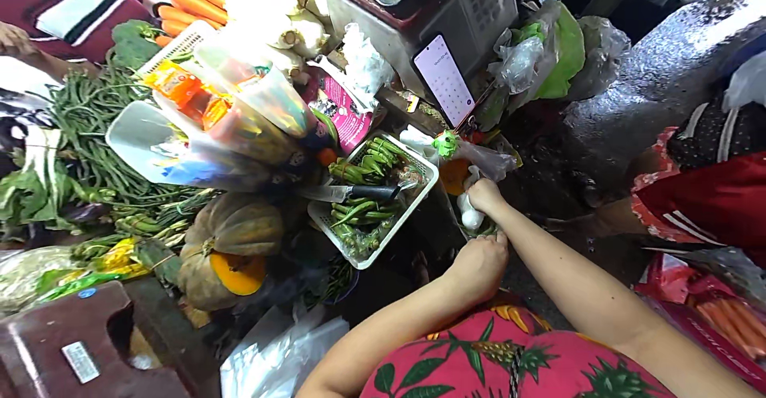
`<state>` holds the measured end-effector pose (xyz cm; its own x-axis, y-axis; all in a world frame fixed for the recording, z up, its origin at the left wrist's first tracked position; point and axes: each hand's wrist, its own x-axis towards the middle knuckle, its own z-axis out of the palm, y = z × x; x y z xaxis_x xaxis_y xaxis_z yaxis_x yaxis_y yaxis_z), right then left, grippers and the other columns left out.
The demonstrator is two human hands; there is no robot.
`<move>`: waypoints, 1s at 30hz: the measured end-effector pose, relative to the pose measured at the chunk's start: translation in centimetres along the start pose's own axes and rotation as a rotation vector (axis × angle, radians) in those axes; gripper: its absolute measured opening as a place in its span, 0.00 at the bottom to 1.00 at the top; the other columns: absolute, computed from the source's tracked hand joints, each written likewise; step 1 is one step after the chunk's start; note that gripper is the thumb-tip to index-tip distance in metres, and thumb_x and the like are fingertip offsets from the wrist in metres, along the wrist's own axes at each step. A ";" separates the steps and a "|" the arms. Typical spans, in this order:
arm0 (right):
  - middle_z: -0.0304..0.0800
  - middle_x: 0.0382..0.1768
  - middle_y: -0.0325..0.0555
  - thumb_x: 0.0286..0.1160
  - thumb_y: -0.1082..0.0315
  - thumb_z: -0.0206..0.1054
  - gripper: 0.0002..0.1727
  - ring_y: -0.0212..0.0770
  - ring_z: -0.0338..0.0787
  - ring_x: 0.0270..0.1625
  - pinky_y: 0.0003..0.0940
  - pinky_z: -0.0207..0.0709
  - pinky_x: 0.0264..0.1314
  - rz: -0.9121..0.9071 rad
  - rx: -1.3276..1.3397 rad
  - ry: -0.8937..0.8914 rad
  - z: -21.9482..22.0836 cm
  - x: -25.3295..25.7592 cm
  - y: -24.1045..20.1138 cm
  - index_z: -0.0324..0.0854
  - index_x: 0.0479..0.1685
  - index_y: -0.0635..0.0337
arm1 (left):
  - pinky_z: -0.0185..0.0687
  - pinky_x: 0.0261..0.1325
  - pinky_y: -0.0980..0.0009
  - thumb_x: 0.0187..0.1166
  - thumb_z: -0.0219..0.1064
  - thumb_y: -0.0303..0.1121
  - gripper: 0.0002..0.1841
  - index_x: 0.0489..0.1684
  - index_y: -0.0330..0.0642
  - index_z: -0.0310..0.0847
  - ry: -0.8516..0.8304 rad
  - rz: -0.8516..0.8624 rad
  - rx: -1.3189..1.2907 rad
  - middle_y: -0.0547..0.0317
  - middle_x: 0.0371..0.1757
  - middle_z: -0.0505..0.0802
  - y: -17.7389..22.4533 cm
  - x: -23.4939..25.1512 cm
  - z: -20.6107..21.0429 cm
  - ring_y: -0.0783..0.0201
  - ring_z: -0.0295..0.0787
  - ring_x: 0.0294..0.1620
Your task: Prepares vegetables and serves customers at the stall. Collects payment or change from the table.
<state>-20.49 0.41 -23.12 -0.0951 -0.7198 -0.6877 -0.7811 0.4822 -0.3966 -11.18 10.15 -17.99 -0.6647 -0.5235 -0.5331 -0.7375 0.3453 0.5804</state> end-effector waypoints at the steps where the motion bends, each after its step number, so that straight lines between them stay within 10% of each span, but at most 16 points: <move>1: 0.82 0.69 0.71 0.90 0.68 0.51 0.20 0.62 0.79 0.77 0.57 0.68 0.79 0.003 -0.018 -0.016 0.0 0.0 0.0 0.81 0.63 0.77 | 0.75 0.77 0.49 0.87 0.58 0.26 0.25 0.81 0.24 0.64 0.009 0.008 -0.006 0.31 0.70 0.84 -0.1 0.0 0.1 0.39 0.81 0.75; 6: 0.82 0.68 0.69 0.88 0.67 0.52 0.20 0.62 0.82 0.74 0.61 0.72 0.73 0.031 -0.168 -0.083 -0.4 -1.7 -0.8 0.80 0.62 0.75 | 0.72 0.78 0.45 0.85 0.59 0.26 0.20 0.72 0.24 0.72 0.044 0.039 -0.001 0.32 0.67 0.86 -0.7 0.0 0.2 0.39 0.81 0.74; 12: 0.84 0.66 0.67 0.84 0.71 0.56 0.16 0.63 0.85 0.71 0.62 0.77 0.68 0.041 -0.359 -0.150 -0.4 -3.7 -1.3 0.80 0.60 0.73 | 0.38 0.92 0.41 0.87 0.58 0.31 0.19 0.69 0.29 0.77 0.026 0.044 0.080 0.40 0.63 0.91 -0.7 -0.1 0.4 0.47 0.83 0.73; 21: 0.85 0.63 0.71 0.83 0.71 0.62 0.15 0.67 0.84 0.70 0.66 0.74 0.70 -0.054 -0.365 -0.137 -1.0 0.3 0.6 0.83 0.56 0.77 | 0.45 0.94 0.51 0.86 0.59 0.29 0.21 0.76 0.29 0.72 0.124 0.126 -0.034 0.38 0.71 0.86 -1.1 0.1 0.1 0.49 0.78 0.80; 25: 0.89 0.48 0.68 0.85 0.70 0.59 0.14 0.60 0.92 0.47 0.60 0.83 0.55 -0.093 -0.155 -0.035 -3.4 -0.5 0.0 0.82 0.53 0.74 | 0.46 0.93 0.50 0.86 0.58 0.27 0.18 0.71 0.30 0.76 0.158 0.162 -0.102 0.40 0.67 0.88 -1.7 0.0 0.0 0.48 0.80 0.77; 30: 0.92 0.47 0.58 0.86 0.65 0.61 0.13 0.55 0.94 0.48 0.60 0.84 0.54 -0.440 0.034 0.332 -6.9 -2.7 -1.9 0.85 0.57 0.62 | 0.76 0.75 0.52 0.80 0.61 0.24 0.14 0.61 0.29 0.80 0.296 0.224 -0.270 0.38 0.56 0.89 -2.4 -0.7 -1.4 0.45 0.86 0.63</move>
<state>-22.97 -2.03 -16.29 0.0420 -0.9733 -0.2257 -0.7714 0.1119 -0.6264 -8.82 8.56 -18.14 -0.7123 -0.6726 -0.2004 -0.4961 0.2806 0.8217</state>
